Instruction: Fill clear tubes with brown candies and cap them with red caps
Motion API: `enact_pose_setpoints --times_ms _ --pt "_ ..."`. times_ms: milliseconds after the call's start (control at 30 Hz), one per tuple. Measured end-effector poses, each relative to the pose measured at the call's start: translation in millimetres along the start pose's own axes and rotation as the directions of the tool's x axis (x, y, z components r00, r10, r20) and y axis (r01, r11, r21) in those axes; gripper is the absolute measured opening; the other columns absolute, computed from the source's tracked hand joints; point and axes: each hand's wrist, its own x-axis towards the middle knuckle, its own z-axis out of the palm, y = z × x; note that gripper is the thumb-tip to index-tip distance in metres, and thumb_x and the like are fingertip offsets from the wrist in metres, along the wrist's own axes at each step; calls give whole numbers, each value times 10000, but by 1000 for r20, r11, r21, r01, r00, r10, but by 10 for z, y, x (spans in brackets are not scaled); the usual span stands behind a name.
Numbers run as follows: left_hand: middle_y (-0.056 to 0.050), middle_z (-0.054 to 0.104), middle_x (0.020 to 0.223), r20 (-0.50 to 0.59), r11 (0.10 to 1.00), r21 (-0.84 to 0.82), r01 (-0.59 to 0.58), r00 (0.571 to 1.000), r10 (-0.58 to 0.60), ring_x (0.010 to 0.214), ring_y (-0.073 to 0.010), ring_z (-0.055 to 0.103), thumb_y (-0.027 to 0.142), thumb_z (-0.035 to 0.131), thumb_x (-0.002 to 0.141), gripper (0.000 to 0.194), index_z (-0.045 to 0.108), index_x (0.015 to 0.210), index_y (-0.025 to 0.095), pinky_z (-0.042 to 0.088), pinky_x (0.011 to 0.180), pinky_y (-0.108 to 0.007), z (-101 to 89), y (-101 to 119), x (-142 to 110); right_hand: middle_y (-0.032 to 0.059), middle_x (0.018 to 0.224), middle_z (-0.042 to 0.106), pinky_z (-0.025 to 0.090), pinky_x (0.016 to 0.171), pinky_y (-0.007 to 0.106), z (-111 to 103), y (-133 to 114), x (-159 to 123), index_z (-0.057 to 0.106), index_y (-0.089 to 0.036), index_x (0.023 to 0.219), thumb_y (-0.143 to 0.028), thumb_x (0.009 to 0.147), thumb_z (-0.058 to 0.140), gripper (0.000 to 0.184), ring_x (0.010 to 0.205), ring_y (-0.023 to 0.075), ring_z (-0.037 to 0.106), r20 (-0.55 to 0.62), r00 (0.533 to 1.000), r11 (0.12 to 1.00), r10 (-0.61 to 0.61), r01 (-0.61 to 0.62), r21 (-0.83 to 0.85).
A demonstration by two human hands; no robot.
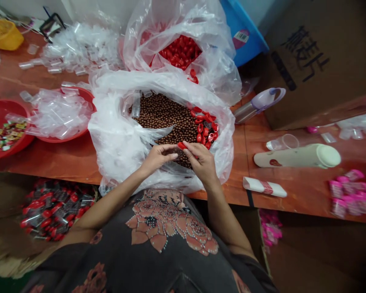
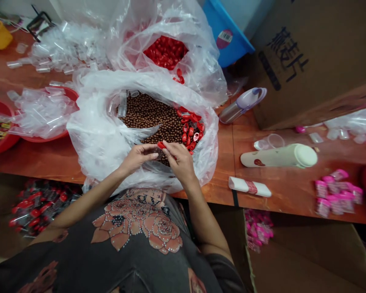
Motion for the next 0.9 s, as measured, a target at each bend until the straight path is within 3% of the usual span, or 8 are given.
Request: enact_pose_setpoints --times_ms 200,300,400,600,667,733,833,900 --pt "-65 736 1043 -47 997 -73 -15 999 12 908 -180 663 311 813 682 374 731 1028 192 537 844 -341 42 36 -26 99 1273 653 488 1027 522 91 32 -19 533 -281 1361 -419 760 784 665 1180 290 600 39 994 986 -105 109 -125" --pt "-73 724 970 -34 990 -131 49 998 -54 860 -175 659 529 726 777 410 696 1004 189 533 759 -305 81 39 -2 114 1230 669 510 994 510 154 50 -41 539 -253 1333 -428 757 781 649 1135 293 628 39 990 978 -132 137 -155" --pt "-81 685 812 4 971 -171 169 985 -171 735 -180 648 741 426 879 615 659 1019 190 525 661 -314 166 17 24 99 1214 688 524 973 504 232 53 -76 550 -273 1310 -455 731 793 654 1099 293 652 76 987 974 -140 151 -168" --pt "-30 623 746 -156 979 -185 87 981 -117 597 -127 565 562 436 960 445 593 1167 200 485 569 -270 296 -57 -4 110 1250 678 523 953 496 279 70 -89 543 -260 1332 -468 755 766 653 1106 301 648 136 978 977 -161 177 -121" --pt "-7 594 674 -153 975 -208 75 982 -109 531 -118 533 565 402 971 465 571 1212 205 449 509 -255 264 -40 -25 95 1288 663 517 955 469 216 130 -36 484 -268 1399 -484 823 705 654 1123 278 638 204 966 985 -157 169 -40" --pt "-2 605 652 -178 975 -213 69 978 -108 487 -114 517 614 364 967 525 546 1245 207 412 460 -240 202 1 -38 81 1255 680 509 947 439 144 228 48 478 -263 1408 -473 937 561 522 1103 247 637 187 978 994 -90 99 -37" --pt "-33 665 689 -233 975 -210 66 966 -116 497 -122 557 696 290 948 636 557 1218 186 396 435 -227 106 62 -40 94 1097 724 476 918 413 97 390 189 650 -207 1207 -377 1015 423 343 1007 245 625 115 993 956 15 19 -294" --pt "-51 686 705 -250 974 -219 56 962 -111 543 -128 600 723 258 938 680 590 1153 169 420 457 -220 62 79 -34 111 1028 726 442 896 397 123 459 261 715 -178 1059 -312 1002 456 297 955 253 595 185 982 860 40 60 -506"
